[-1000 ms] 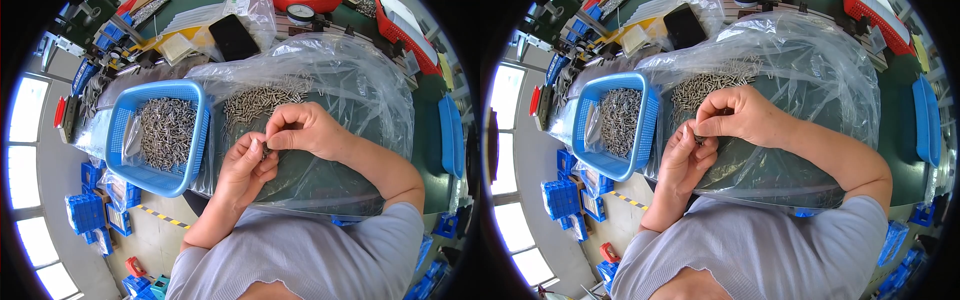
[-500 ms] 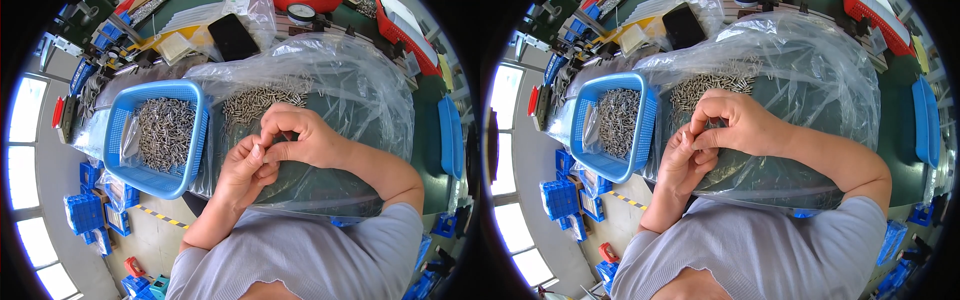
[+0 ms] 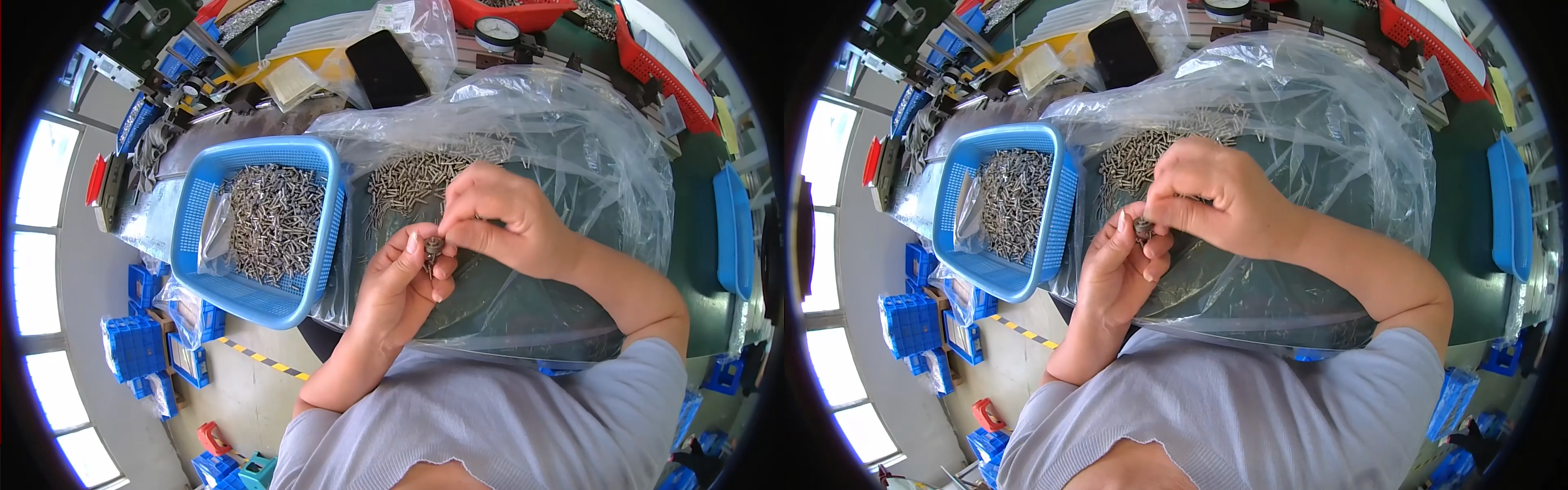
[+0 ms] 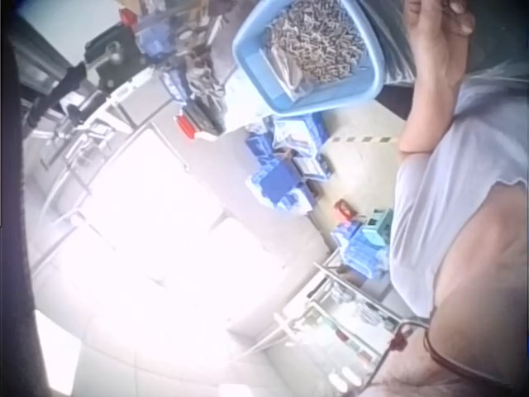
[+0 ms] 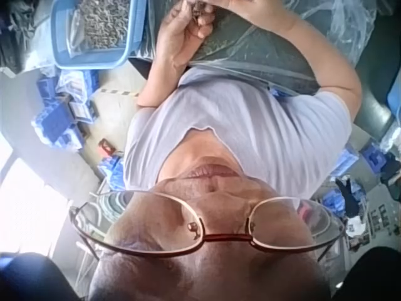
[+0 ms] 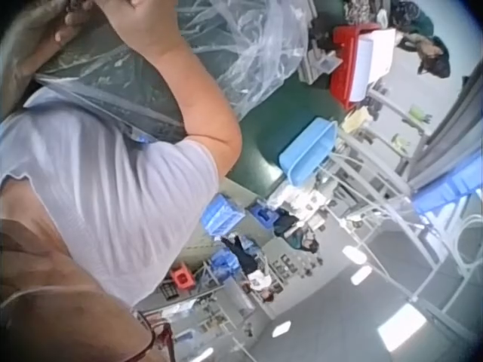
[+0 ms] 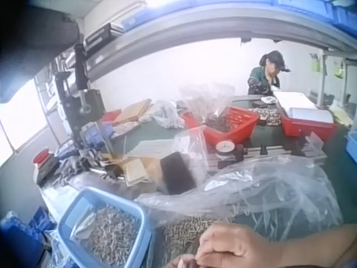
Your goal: Assembling small metal pins into a circular hardware component at an industrial workbench.
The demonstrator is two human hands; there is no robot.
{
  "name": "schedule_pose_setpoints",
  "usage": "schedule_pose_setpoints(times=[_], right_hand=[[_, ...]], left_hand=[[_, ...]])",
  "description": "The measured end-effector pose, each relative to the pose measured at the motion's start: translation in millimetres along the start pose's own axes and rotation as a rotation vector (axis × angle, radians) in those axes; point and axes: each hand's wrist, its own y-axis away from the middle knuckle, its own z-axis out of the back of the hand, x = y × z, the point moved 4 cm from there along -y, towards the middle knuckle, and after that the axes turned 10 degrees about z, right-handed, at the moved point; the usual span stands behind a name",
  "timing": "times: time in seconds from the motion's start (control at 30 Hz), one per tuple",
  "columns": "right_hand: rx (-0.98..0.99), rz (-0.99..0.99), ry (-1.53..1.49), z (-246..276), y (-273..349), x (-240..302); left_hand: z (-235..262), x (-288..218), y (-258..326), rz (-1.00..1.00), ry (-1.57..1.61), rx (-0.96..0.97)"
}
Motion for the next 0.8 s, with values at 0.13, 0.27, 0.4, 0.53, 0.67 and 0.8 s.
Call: schedule_pose_setpoints(times=[0.13,0.27,0.4,0.53,0.67,0.8], right_hand=[[0.044,-0.115,0.257,10,-1,-15],[0.241,0.037,0.429,-3,6,-16],[0.222,0.044,0.468,-13,3,-20],[0.117,0.061,0.498,-7,-2,-21],[0.064,-0.029,0.459,4,3,-31],[0.103,0.012,0.472,-2,2,-26]], left_hand=[[3,-2,0,-0.038,0.087,0.052],[7,-2,-1,-0.033,0.203,0.133],[6,-2,-2,-0.025,0.222,0.163],[8,-2,0,-0.03,0.249,0.173],[7,-2,0,-0.026,0.249,0.183],[8,-2,1,-0.032,0.243,0.174]])
